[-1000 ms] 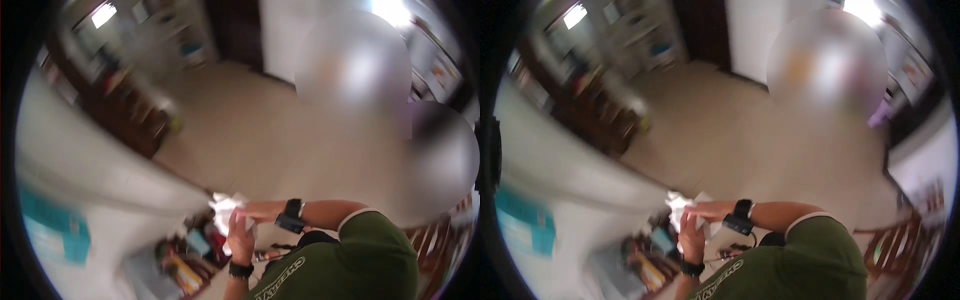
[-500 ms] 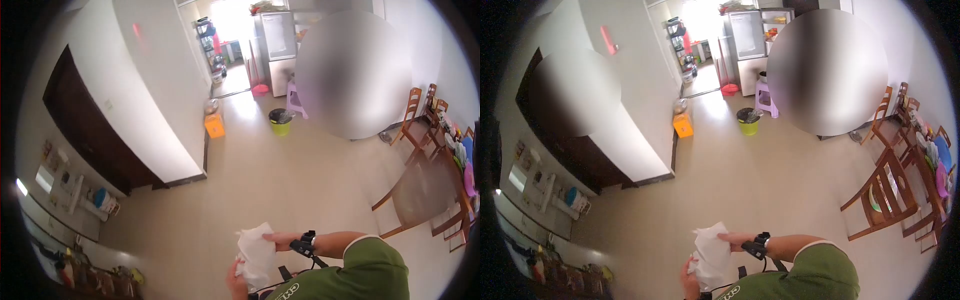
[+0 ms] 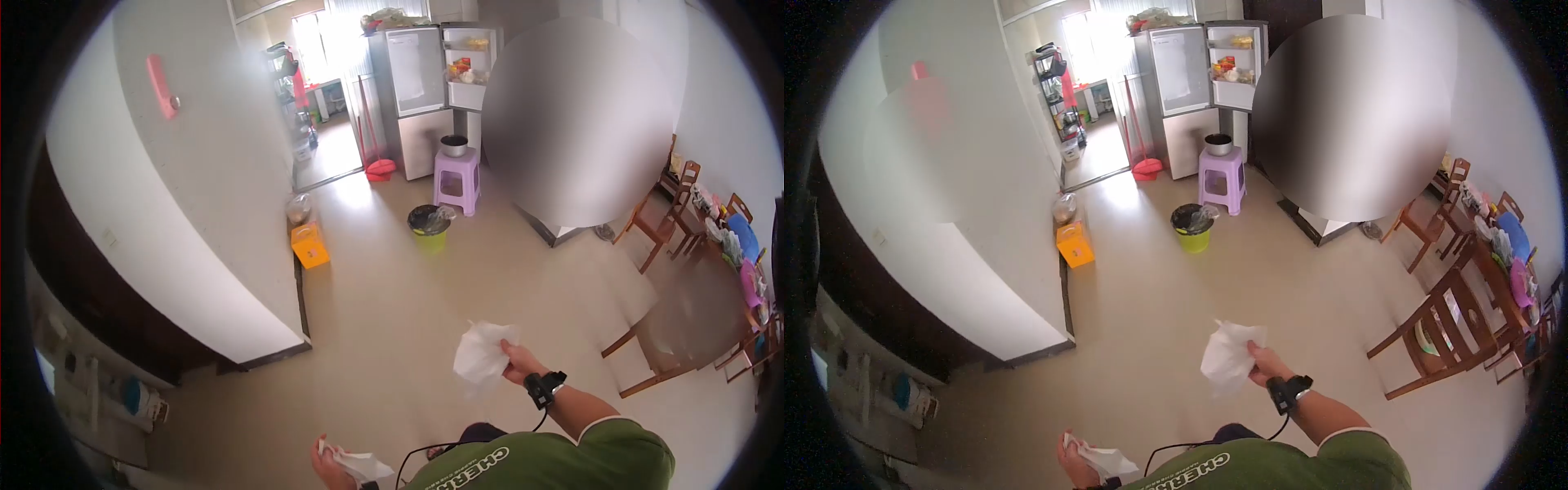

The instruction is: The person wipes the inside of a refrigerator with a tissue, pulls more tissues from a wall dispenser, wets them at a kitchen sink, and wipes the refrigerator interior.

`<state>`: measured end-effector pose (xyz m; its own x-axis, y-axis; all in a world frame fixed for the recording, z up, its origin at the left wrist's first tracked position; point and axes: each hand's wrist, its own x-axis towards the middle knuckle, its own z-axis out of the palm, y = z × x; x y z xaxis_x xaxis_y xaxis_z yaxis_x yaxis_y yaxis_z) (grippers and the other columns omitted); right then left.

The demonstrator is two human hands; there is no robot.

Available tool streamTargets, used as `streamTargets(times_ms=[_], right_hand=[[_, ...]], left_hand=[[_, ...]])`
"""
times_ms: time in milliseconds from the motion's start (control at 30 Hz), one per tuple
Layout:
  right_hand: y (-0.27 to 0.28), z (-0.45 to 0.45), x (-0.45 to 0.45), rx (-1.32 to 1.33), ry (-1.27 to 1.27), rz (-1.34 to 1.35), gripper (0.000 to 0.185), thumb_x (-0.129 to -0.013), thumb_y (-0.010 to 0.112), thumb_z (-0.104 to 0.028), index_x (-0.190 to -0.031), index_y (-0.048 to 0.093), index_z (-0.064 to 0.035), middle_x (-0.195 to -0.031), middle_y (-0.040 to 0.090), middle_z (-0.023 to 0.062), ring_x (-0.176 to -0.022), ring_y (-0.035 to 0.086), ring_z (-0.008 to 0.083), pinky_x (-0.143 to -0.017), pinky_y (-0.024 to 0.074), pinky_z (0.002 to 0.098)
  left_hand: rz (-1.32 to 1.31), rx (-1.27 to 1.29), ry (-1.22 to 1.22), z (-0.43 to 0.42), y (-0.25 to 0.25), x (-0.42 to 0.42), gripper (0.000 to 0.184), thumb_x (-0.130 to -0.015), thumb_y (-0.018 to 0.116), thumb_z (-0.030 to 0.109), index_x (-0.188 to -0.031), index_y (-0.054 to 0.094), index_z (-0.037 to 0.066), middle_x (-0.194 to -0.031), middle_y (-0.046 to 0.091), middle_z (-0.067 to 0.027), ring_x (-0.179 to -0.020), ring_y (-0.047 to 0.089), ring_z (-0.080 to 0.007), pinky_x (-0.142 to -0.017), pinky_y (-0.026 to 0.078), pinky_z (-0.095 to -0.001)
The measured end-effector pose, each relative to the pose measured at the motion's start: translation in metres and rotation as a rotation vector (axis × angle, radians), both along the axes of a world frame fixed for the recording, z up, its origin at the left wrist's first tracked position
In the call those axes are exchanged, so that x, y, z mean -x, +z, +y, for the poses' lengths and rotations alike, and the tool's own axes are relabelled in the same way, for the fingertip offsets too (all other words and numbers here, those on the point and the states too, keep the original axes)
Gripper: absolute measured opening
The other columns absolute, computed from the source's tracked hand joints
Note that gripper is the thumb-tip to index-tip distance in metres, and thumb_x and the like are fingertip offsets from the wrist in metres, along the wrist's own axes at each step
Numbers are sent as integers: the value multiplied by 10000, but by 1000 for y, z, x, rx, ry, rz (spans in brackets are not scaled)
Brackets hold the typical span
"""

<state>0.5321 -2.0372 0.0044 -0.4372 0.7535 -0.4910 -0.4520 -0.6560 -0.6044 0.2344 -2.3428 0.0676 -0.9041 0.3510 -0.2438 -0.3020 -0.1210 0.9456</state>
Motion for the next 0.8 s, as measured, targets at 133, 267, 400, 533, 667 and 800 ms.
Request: streamTargets(times_ms=[133,267,400,533,667,800], right_hand=[[-2,38,17,158,-262,55,408,-946,418,-250,-1289,346,-40,-1293,429,132,-1180,436,300,-995,370,471],[-25,97,51,201,-338,107,394,-951,402,-233,-1293,340,-49,-1298,429,115,-1193,424,293,-1022,330,473],[-34,203,124,199,-368,153,381,-953,395,-235,-1280,354,-43,-1291,437,114,-1206,414,291,-1046,298,460],[-14,310,215,175,-221,229,376,-952,403,-236,-1266,367,-34,-1290,439,121,-1194,426,286,-1045,298,467],[20,403,305,129,-112,169,371,-949,416,-233,-1258,378,-31,-1288,443,126,-1186,435,281,-1043,307,455],[-12,505,367,63,-54,185,370,-948,421,-235,-1254,385,-31,-1272,457,127,-1179,442,279,-1041,317,438]], left_hand=[[44,-56,-290,105,-1,73,284,-884,527,190,-1107,522,12,-743,476,-30,-613,503,-120,-530,442,-253],[138,35,-449,232,0,114,270,-929,463,240,-980,582,3,-630,414,31,-507,415,-54,-446,358,-205],[95,110,-569,338,-1,169,296,-928,457,262,-920,606,7,-596,430,34,-489,405,-51,-422,353,-215],[217,296,-518,408,34,232,226,-904,495,197,-941,615,9,-673,519,12,-536,431,-51,-469,336,-206],[227,317,-314,443,6,315,183,-867,517,140,-959,604,9,-705,543,-4,-578,472,-80,-499,386,-229],[130,367,-213,501,9,371,209,-873,477,150,-972,595,8,-673,490,-6,-564,445,-116,-502,379,-259]])
